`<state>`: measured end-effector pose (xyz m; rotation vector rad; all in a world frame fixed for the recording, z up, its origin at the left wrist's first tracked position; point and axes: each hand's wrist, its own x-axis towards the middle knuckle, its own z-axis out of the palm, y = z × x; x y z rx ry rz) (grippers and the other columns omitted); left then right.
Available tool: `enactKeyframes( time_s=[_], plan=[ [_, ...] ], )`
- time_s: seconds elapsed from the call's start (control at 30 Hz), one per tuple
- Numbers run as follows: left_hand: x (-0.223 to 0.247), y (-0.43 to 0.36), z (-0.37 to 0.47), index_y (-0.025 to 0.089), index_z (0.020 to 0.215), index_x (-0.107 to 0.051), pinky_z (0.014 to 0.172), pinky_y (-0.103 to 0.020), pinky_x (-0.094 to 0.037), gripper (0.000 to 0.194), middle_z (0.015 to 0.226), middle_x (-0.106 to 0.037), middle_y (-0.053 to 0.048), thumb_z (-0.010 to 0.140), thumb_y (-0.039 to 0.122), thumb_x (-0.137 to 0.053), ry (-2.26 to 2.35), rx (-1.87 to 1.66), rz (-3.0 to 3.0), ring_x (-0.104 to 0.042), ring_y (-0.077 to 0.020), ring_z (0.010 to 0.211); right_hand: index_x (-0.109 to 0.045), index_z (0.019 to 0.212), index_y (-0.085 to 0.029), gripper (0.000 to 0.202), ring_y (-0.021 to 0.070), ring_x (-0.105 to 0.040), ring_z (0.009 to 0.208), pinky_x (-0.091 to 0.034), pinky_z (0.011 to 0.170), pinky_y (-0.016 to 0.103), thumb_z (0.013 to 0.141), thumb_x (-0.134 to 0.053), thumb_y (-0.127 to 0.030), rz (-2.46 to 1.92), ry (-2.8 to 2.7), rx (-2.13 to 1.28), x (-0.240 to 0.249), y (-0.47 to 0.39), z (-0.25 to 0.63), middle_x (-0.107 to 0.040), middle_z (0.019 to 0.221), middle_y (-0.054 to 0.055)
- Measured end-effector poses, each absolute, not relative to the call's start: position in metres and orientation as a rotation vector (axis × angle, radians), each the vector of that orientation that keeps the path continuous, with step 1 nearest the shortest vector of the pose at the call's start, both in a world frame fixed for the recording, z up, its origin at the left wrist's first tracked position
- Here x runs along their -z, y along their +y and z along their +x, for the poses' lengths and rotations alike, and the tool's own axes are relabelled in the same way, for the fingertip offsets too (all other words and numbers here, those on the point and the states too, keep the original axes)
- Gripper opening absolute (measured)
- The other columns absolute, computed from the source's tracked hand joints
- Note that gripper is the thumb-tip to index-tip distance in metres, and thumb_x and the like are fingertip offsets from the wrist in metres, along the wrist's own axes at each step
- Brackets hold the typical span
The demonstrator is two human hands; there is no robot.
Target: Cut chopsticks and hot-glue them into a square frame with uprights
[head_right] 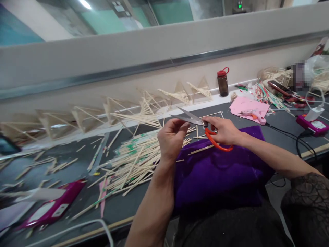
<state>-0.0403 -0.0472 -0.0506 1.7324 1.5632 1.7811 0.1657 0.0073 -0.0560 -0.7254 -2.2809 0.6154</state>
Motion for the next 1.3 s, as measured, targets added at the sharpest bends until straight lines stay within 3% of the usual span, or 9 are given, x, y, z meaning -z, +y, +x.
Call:
enactKeyframes(
  time_s=[0.2, 0.33, 0.43, 0.67, 1.1, 1.3],
  plan=[
    [0.045, -0.055, -0.046, 0.018, 0.08, -0.068, 0.056, -0.023, -0.052, 0.03, 0.065, -0.068, 0.003, 0.07, 0.042, -0.083, 1.291, -1.971, 1.52, -0.062, -0.0111, 0.056, -0.055, 0.136, -0.021, 0.054, 0.0172, -0.056, 0.079, -0.048, 0.07, 0.033, 0.083, -0.062, -0.027, -0.533, -2.347, -0.399, 0.047, 0.008, 0.141, -0.064, 0.093, 0.004],
    [0.039, -0.062, -0.055, 0.02, 0.078, -0.066, 0.051, -0.021, -0.048, 0.03, 0.064, -0.066, 0.004, 0.073, 0.045, -0.082, 1.298, -2.054, 1.573, -0.058, -0.0094, 0.052, -0.053, 0.136, -0.024, 0.054, 0.0191, -0.056, 0.085, -0.048, 0.073, 0.035, 0.084, -0.062, -0.028, -0.404, -2.392, -0.302, 0.039, 0.012, 0.13, -0.061, 0.097, 0.005],
    [0.038, -0.066, -0.059, 0.021, 0.079, -0.066, 0.052, -0.021, -0.047, 0.029, 0.062, -0.064, 0.004, 0.077, 0.047, -0.08, 1.28, -2.049, 1.655, -0.057, -0.0093, 0.053, -0.052, 0.136, -0.026, 0.058, 0.0212, -0.055, 0.091, -0.047, 0.078, 0.038, 0.082, -0.069, -0.037, -0.395, -2.427, -0.29, 0.033, 0.014, 0.13, -0.061, 0.103, 0.006],
    [0.039, -0.068, -0.055, 0.021, 0.08, -0.07, 0.053, -0.021, -0.046, 0.019, 0.066, -0.069, 0.002, 0.081, 0.039, -0.077, 1.264, -1.972, 1.844, -0.058, -0.0093, 0.054, -0.051, 0.134, -0.024, 0.069, 0.0241, -0.055, 0.096, -0.045, 0.084, 0.041, 0.075, -0.077, -0.048, -0.291, -2.417, -0.286, 0.035, 0.02, 0.14, -0.06, 0.107, 0.007],
    [0.046, -0.067, -0.054, 0.02, 0.079, -0.068, 0.051, -0.02, -0.046, 0.016, 0.06, -0.069, 0.002, 0.083, 0.035, -0.074, 1.236, -1.868, 1.823, -0.06, -0.0102, 0.051, -0.048, 0.135, -0.021, 0.068, 0.0237, -0.055, 0.098, -0.045, 0.086, 0.041, 0.078, -0.077, -0.045, -0.226, -2.456, -0.329, 0.04, 0.02, 0.144, -0.06, 0.114, 0.009],
    [0.045, -0.067, -0.052, 0.02, 0.077, -0.069, 0.047, -0.02, -0.043, 0.014, 0.059, -0.068, 0.003, 0.081, 0.032, -0.074, 1.238, -1.895, 1.834, -0.056, -0.0089, 0.047, -0.049, 0.134, -0.022, 0.07, 0.026, -0.054, 0.102, -0.043, 0.089, 0.043, 0.076, -0.077, -0.051, -0.245, -2.464, -0.267, 0.037, 0.02, 0.145, -0.059, 0.113, 0.009]
  ],
)
